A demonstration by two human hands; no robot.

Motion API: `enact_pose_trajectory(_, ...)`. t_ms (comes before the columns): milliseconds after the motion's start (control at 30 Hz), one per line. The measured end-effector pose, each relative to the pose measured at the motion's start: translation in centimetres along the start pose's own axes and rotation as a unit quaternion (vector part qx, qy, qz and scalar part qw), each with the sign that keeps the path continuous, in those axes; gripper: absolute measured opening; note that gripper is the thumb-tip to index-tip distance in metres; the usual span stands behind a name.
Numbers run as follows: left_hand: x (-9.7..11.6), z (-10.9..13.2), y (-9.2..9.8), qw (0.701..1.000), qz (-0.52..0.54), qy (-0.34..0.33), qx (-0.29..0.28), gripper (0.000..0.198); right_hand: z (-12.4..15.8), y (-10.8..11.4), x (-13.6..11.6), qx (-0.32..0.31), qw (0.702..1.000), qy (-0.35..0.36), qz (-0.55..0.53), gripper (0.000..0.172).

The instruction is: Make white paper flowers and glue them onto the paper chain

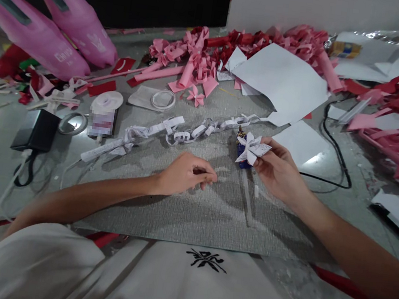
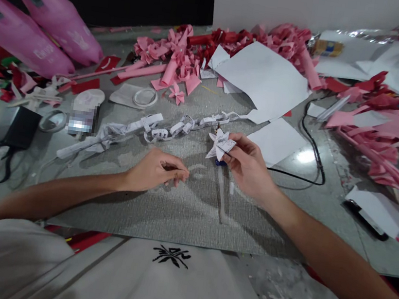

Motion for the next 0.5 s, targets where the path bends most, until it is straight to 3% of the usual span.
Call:
enact_pose_trajectory(100, 0.5, 0.5, -0.2, 1.0, -0.012, -0.019, 0.003, 0.023, 0.0, 0.0, 0.1, -0.003, 1.0, -0.004, -0.001, 0.026)
enact_pose_trajectory(267, 1.7, 1.2, -0.3, 0.998, -0.009, -0.058, -0.01, 0.026, 0.1, -0.2, 0.0, -0.007, 1.0, -0.007, -0.008, 0.027)
enact_pose_trajectory(500, 0.7, 1.3, 0.1, 1.0, 0.0, 0.013, -0.018, 0.027, 0.1, -0.2, 0.2, -0.007, 1.0, -0.007, 0.0, 0.026)
Point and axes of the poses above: each hand's wrist, its own z-axis away from the middle knuckle, its own y-axis out of the back of the hand, x = y × z, the point moved 6 cm from there along -z, towards the middle knuckle, and after that the axes turned 1 degree about -y, right-handed, at the moved point
